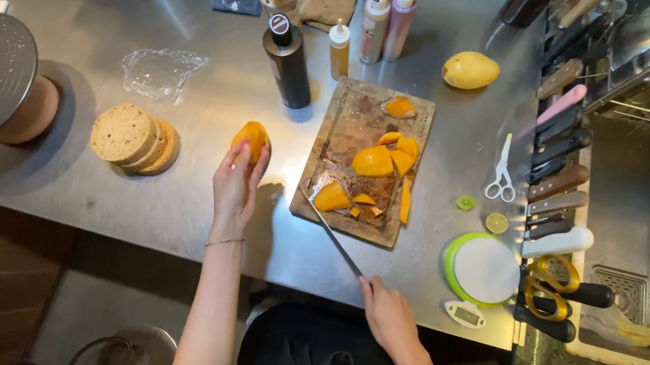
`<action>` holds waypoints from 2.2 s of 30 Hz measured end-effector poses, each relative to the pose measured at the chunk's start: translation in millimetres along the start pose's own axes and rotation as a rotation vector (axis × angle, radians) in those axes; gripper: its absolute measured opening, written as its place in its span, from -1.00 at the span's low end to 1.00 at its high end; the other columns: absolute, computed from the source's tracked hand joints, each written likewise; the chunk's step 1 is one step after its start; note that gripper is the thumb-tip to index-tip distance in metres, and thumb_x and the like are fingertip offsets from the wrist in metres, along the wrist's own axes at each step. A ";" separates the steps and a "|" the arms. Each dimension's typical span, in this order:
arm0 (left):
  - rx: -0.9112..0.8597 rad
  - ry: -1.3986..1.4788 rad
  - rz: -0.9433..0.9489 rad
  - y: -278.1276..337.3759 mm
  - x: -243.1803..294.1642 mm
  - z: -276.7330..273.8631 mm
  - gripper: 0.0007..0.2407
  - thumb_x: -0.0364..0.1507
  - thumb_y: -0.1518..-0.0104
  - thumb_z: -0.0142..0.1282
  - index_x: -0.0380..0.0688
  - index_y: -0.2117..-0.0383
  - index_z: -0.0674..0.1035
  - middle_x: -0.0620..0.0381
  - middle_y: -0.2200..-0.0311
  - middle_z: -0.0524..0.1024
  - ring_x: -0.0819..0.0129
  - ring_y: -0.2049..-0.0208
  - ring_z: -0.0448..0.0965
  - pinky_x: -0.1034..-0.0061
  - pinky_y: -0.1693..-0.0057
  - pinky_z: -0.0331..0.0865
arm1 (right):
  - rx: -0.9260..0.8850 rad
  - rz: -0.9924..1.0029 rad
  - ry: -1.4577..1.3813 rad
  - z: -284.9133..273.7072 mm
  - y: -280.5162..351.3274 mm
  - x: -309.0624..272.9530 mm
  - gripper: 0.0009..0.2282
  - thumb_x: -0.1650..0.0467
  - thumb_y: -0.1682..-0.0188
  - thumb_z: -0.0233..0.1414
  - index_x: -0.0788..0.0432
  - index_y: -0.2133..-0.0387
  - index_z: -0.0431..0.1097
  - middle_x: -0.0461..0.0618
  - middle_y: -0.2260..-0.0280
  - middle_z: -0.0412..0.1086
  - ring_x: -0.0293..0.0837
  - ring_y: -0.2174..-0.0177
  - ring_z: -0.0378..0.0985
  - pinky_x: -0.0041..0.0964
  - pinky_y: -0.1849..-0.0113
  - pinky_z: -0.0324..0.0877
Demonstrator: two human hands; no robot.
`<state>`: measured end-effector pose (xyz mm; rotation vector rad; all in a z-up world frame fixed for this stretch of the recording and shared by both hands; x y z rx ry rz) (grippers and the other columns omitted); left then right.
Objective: Peeling and slicing mangoes at a food preparation station.
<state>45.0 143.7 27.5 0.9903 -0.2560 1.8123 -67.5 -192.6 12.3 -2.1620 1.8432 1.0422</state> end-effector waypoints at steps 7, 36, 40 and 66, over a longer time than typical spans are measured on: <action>0.030 -0.253 -0.018 49.8 -39.3 -14.3 -0.73 -0.50 -0.27 0.09 -0.41 -0.04 0.50 -0.06 0.06 0.55 0.27 0.06 0.63 0.50 -0.08 0.56 | 0.033 0.140 0.142 -4.5 -9.0 -0.8 -0.61 0.13 -0.15 -0.21 0.20 0.29 0.38 0.41 0.47 0.48 0.46 0.36 0.53 0.32 0.29 0.39; -0.293 -1.352 0.767 68.9 -83.5 51.9 -0.80 -0.50 -0.08 0.28 -0.22 0.17 0.66 0.07 0.22 0.60 0.15 0.16 0.53 0.33 -0.01 0.42 | 0.138 0.175 0.189 -13.3 -7.6 -14.5 -0.62 0.16 -0.19 -0.25 0.25 0.30 0.32 0.44 0.54 0.45 0.45 0.45 0.53 0.30 0.36 0.39; -0.265 -1.363 0.769 70.9 -84.7 53.9 -0.80 -0.49 -0.07 0.29 -0.21 0.18 0.67 0.07 0.21 0.61 0.16 0.17 0.54 0.33 0.00 0.43 | 0.134 0.179 0.216 -10.7 -6.5 -16.9 -0.61 0.16 -0.19 -0.26 0.25 0.31 0.32 0.43 0.52 0.46 0.44 0.44 0.54 0.30 0.35 0.40; -0.430 0.053 -0.461 55.2 -32.2 73.2 -0.59 -0.47 -0.31 -0.03 -0.27 -0.29 0.30 -0.09 -0.03 0.47 0.13 -0.16 0.48 0.41 -0.32 0.38 | 0.244 0.212 -0.467 -31.6 3.8 -37.5 -0.61 0.18 -0.17 -0.20 0.23 0.46 0.37 0.02 0.76 0.27 -0.16 0.70 0.34 -0.22 0.55 0.28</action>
Point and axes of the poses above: each hand's wrist, its own y-axis away from the middle knuckle, its own z-axis out of the palm, x = y × z, the point moved 3 cm from there along -y, towards the middle knuckle
